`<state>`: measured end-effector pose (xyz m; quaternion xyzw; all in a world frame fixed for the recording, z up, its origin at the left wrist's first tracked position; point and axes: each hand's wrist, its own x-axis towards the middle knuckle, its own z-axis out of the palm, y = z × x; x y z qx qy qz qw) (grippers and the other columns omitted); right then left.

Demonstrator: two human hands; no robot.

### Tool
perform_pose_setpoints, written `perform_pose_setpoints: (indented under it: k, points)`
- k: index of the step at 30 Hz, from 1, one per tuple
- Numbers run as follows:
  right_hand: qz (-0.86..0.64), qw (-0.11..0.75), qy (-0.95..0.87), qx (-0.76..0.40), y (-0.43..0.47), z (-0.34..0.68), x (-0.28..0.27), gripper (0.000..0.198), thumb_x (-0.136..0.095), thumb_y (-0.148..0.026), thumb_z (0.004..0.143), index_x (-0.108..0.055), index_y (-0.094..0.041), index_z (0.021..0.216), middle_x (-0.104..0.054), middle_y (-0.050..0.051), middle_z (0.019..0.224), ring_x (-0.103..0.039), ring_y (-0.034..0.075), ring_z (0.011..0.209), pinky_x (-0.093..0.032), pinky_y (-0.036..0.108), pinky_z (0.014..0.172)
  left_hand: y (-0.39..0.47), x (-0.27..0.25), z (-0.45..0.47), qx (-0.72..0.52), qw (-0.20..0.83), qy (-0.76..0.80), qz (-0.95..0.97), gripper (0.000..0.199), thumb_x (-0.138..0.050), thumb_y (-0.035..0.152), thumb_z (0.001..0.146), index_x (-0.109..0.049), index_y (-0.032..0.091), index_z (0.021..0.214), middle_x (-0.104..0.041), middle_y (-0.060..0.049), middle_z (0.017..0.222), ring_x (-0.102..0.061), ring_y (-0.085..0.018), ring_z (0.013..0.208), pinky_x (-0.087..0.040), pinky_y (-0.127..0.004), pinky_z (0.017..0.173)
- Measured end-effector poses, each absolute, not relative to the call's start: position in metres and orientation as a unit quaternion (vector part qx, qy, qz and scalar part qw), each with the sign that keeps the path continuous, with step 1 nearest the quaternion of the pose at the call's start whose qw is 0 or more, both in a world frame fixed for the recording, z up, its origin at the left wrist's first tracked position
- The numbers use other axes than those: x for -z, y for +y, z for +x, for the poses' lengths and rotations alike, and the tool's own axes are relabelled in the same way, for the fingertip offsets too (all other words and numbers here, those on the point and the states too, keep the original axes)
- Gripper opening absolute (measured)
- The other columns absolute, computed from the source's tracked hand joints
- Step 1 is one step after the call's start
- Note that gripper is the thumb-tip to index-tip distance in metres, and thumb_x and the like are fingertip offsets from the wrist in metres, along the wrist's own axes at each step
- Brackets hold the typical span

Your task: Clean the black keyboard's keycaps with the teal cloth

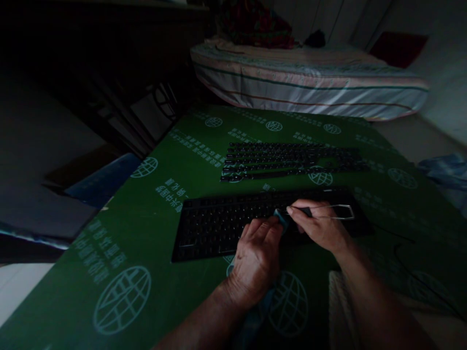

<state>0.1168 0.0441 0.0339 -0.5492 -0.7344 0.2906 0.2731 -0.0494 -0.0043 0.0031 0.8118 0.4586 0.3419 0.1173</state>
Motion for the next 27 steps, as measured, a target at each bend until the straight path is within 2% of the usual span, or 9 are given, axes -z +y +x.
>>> perform_pose_setpoints:
  k: [5,10,18,27]
  points:
    - [-0.572,0.283,-0.696,-0.328,0.042,0.126,-0.043,0.036,-0.048,-0.035,0.083,-0.049,-0.019,0.051,-0.047,-0.004,0.041,-0.042,0.008,0.036,-0.033,0.021,0.041,-0.005,-0.005,-0.051,-0.347,0.144,0.453,0.808,0.025,-0.039,0.006,0.084,-0.057,0.016,0.098,-0.063,-0.009,0.107,-0.056,-0.022,0.095,-0.050,-0.041,0.080]
    - [-0.569,0.277,-0.682,-0.366,0.041,0.125,-0.044,0.034,-0.049,-0.035,0.082,-0.050,-0.018,0.052,-0.048,-0.004,0.041,-0.041,0.008,0.035,-0.033,0.020,0.039,-0.005,-0.007,-0.052,-0.353,0.165,0.451,0.803,0.025,-0.039,0.006,0.084,-0.056,0.017,0.099,-0.063,-0.008,0.106,-0.056,-0.022,0.094,-0.049,-0.041,0.080]
    - [-0.560,0.266,-0.728,-0.293,0.044,0.117,-0.032,0.030,-0.047,-0.035,0.083,-0.058,-0.017,0.061,-0.049,-0.003,0.043,-0.044,0.009,0.041,-0.034,0.020,0.044,-0.004,-0.008,-0.050,-0.327,0.167,0.463,0.807,0.026,-0.040,0.005,0.081,-0.058,0.016,0.096,-0.063,-0.008,0.108,-0.056,-0.023,0.097,-0.049,-0.043,0.081]
    - [-0.537,0.279,-0.757,-0.248,0.044,0.116,-0.025,0.026,-0.046,-0.035,0.085,-0.061,-0.019,0.071,-0.054,-0.002,0.050,-0.050,0.011,0.047,-0.037,0.021,0.050,-0.002,-0.003,-0.049,-0.339,0.144,0.471,0.802,0.026,-0.039,0.008,0.085,-0.057,0.014,0.103,-0.062,-0.010,0.108,-0.055,-0.022,0.097,-0.049,-0.043,0.084]
